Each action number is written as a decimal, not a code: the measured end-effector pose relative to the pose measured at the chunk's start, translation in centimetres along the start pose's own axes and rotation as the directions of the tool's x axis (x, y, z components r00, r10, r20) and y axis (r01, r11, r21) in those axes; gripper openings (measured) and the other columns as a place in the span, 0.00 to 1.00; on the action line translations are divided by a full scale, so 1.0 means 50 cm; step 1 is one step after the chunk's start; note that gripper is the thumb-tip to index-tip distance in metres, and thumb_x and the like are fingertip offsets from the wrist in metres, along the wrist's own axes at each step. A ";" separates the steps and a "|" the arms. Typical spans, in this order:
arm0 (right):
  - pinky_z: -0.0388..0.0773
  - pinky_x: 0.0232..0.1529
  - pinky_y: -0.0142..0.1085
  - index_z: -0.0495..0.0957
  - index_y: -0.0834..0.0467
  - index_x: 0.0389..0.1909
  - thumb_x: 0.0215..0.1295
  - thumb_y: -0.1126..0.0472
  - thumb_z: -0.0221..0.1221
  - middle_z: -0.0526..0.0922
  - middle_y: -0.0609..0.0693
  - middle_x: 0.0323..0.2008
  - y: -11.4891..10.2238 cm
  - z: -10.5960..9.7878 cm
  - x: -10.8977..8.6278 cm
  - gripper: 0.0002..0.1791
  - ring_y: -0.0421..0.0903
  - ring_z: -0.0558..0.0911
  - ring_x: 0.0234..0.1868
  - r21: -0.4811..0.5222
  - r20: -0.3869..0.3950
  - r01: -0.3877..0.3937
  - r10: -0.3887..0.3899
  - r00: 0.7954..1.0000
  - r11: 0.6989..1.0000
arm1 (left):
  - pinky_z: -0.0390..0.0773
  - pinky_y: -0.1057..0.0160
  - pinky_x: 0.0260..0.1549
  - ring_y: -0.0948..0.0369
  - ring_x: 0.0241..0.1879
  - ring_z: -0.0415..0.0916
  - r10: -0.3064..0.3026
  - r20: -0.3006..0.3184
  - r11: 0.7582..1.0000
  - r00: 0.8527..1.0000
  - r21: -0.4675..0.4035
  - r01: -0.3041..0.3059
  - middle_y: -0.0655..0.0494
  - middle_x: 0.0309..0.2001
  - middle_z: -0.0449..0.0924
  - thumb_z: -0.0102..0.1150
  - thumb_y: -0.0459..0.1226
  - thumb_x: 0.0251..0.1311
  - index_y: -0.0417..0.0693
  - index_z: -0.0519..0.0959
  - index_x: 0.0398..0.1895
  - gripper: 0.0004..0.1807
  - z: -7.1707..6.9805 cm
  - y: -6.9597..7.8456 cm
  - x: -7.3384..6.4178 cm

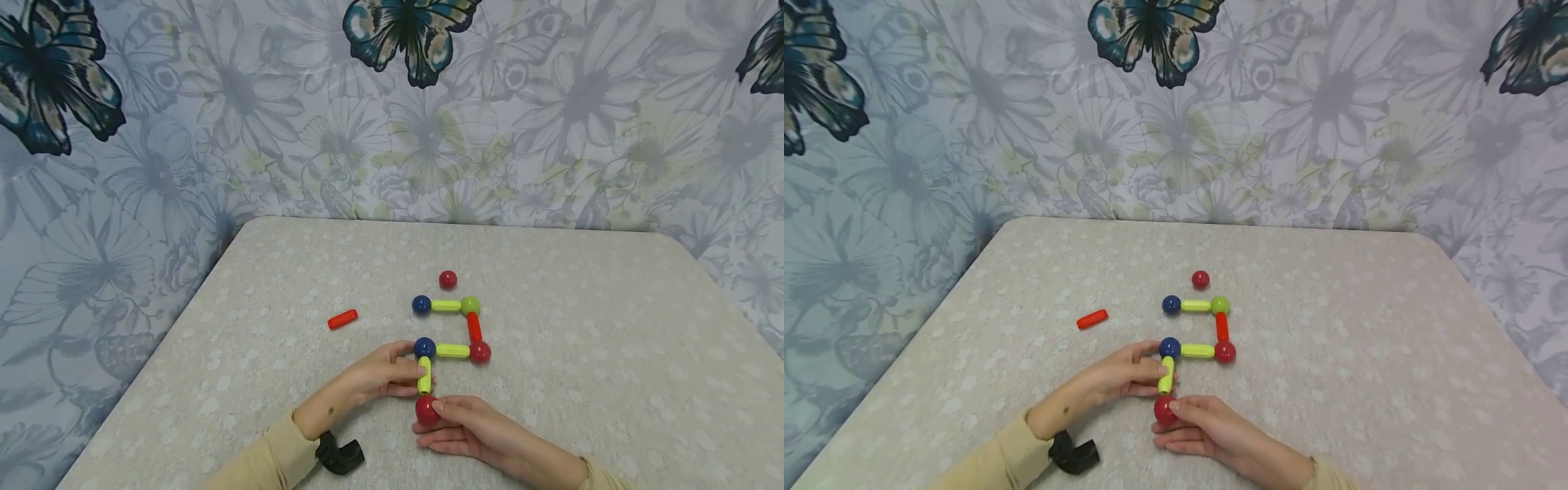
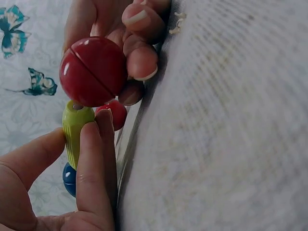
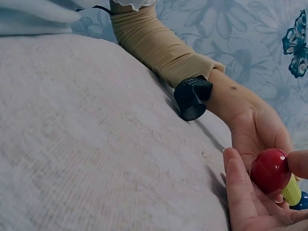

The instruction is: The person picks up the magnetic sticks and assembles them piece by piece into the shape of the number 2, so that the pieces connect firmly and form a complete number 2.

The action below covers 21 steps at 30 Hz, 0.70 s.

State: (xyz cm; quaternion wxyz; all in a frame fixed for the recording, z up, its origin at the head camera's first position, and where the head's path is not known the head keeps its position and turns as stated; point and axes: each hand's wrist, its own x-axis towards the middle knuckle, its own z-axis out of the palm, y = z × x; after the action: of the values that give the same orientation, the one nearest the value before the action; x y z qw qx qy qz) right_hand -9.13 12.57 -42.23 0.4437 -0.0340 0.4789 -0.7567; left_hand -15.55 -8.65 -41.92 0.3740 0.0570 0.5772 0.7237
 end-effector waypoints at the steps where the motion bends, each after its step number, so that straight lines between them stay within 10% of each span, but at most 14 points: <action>1: 0.72 0.52 0.40 0.66 0.73 0.56 0.72 0.54 0.50 0.78 0.63 0.49 0.000 0.001 0.001 0.25 0.50 0.79 0.48 0.013 0.001 -0.001 0.001 1.000 1.000 | 0.78 0.60 0.41 0.56 0.40 0.80 0.000 0.002 1.000 1.000 0.000 0.000 0.40 0.43 0.80 0.55 0.29 0.61 0.30 0.47 0.68 0.37 0.000 0.000 -0.001; 21: 0.70 0.53 0.41 0.61 0.75 0.60 0.72 0.58 0.49 0.77 0.65 0.50 0.000 0.001 -0.006 0.27 0.52 0.78 0.51 -0.007 0.006 0.020 -0.020 1.000 1.000 | 0.77 0.57 0.42 0.56 0.38 0.79 0.060 -0.081 0.988 0.995 0.146 -0.048 0.47 0.38 0.80 0.61 0.27 0.57 0.35 0.49 0.70 0.41 0.001 -0.008 -0.003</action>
State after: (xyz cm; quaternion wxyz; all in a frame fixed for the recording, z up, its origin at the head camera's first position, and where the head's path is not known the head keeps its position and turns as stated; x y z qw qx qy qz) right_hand -8.91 12.77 -42.10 0.4375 -0.0424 0.4799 -0.7593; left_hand -15.24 -8.68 -42.22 0.3240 0.0686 0.6417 0.6917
